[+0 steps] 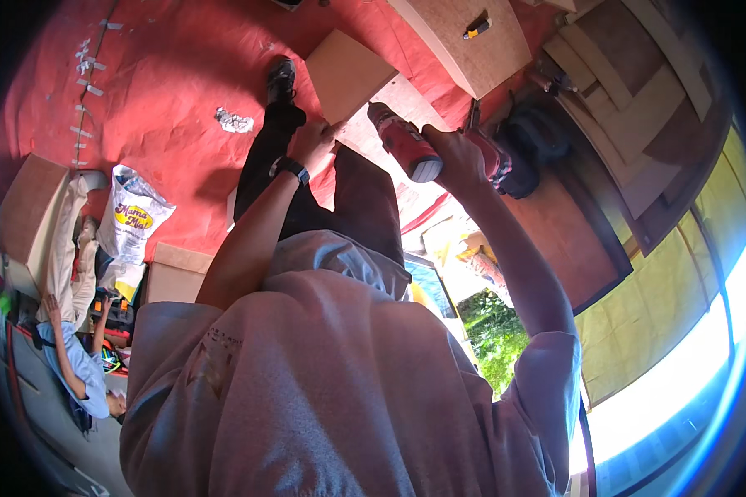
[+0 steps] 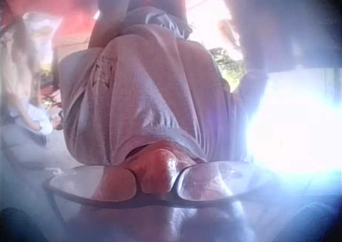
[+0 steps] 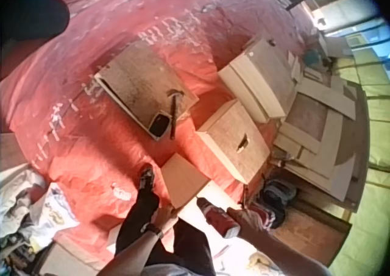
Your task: The person drills into a wooden box, walks to a table to retrieve screws from a plastic bag and a container, and returns to drive screws into the wooden box using a power drill.
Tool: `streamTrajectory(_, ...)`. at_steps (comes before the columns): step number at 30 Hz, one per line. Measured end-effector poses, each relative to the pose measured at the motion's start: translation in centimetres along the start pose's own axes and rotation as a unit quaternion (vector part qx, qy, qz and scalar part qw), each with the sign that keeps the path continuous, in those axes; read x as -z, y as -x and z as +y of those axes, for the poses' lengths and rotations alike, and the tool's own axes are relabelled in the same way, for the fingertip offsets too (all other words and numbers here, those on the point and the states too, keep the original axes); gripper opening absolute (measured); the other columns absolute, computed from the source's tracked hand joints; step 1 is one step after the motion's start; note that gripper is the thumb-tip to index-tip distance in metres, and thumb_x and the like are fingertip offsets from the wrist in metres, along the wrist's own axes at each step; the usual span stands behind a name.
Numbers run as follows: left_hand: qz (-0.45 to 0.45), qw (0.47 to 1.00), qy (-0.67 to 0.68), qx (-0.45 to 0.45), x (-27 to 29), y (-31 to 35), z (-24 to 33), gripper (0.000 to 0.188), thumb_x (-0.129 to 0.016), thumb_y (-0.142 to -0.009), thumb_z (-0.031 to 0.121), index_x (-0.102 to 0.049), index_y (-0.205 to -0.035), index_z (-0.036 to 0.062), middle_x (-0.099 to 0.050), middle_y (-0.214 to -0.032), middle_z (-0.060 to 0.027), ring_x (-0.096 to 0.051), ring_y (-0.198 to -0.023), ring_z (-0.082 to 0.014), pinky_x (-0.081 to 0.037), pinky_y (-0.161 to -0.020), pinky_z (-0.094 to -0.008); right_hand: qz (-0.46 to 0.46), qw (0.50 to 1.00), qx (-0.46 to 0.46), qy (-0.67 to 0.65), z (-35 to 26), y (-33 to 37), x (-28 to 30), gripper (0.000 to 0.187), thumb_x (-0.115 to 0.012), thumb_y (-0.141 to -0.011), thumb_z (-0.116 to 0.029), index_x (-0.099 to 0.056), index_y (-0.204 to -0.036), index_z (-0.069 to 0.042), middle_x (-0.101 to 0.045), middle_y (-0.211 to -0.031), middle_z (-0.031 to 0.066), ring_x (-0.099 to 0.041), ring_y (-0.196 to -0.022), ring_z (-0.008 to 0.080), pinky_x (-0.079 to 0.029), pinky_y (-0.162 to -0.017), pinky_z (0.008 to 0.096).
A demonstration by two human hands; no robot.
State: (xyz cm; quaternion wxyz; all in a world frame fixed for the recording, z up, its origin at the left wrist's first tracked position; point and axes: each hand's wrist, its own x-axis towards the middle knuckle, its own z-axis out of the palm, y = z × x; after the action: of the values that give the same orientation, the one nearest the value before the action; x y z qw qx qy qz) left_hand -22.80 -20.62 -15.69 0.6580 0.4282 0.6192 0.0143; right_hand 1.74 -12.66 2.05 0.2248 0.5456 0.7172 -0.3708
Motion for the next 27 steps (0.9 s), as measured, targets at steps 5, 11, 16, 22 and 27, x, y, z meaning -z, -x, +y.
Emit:
streamTrajectory(5,0.011,1.000,-0.001,-0.012,-0.1,0.2,0.2,0.067,-0.053,-0.095,0.063,-0.065,-0.078,-0.0003,-0.065,-0.073,-0.0227,-0.066,-0.074,-0.0426,-0.048,-0.064,-0.0496,-0.012,0.998,-0.066,-0.012,-1.3,0.5,0.0,0.029,-0.073,-0.078,-0.029,-0.058,-0.096,-0.011,-0.069,-0.080,0.0178,-0.069,-0.080,0.0407,-0.053,-0.065,0.0515)
streamTrajectory(11,0.004,1.000,0.000,-0.012,-0.1,0.1,0.3,0.068,-0.052,-0.095,0.064,-0.065,-0.080,-0.0007,-0.065,-0.074,-0.0244,-0.066,-0.076,-0.0442,-0.048,-0.064,-0.0503,0.021,0.990,-0.093,-0.103,-1.7,0.8,-0.5,0.027,-0.073,-0.079,-0.031,-0.059,-0.090,-0.010,-0.069,-0.077,0.0176,-0.069,-0.079,0.0398,-0.053,-0.065,0.0505)
streamTrajectory(16,0.011,1.000,-0.026,-0.009,-0.3,-0.4,-0.3,0.069,-0.052,-0.095,0.065,-0.065,-0.078,-0.0010,-0.064,-0.073,-0.0252,-0.066,-0.075,-0.0441,-0.049,-0.064,-0.0501,0.079,0.990,-0.089,-0.079,-2.6,1.5,-0.9,0.030,-0.074,-0.078,-0.033,-0.063,-0.090,-0.009,-0.068,-0.076,0.0192,-0.068,-0.077,0.0411,-0.053,-0.065,0.0496)
streamTrajectory(22,0.026,0.998,-0.037,-0.036,-0.2,-0.3,-0.3,0.066,-0.054,-0.096,0.061,-0.065,-0.075,0.0001,-0.064,-0.070,-0.0233,-0.067,-0.072,-0.0412,-0.049,-0.062,-0.0485,0.080,0.988,-0.096,-0.088,-2.4,1.9,-1.0,0.035,-0.075,-0.078,-0.036,-0.069,-0.100,-0.010,-0.069,-0.078,0.0208,-0.068,-0.078,0.0415,-0.054,-0.067,0.0484)
streamTrajectory(27,0.081,0.993,0.030,-0.080,0.1,0.2,0.2,0.048,-0.057,-0.099,0.045,-0.065,-0.076,0.0031,-0.065,-0.069,-0.0173,-0.068,-0.070,-0.0362,-0.051,-0.061,-0.0426,0.145,0.981,-0.081,-0.098,-2.4,2.7,-1.3,0.034,-0.075,-0.079,-0.037,-0.068,-0.099,-0.010,-0.068,-0.077,0.0218,-0.068,-0.078,0.0422,-0.053,-0.067,0.0496)
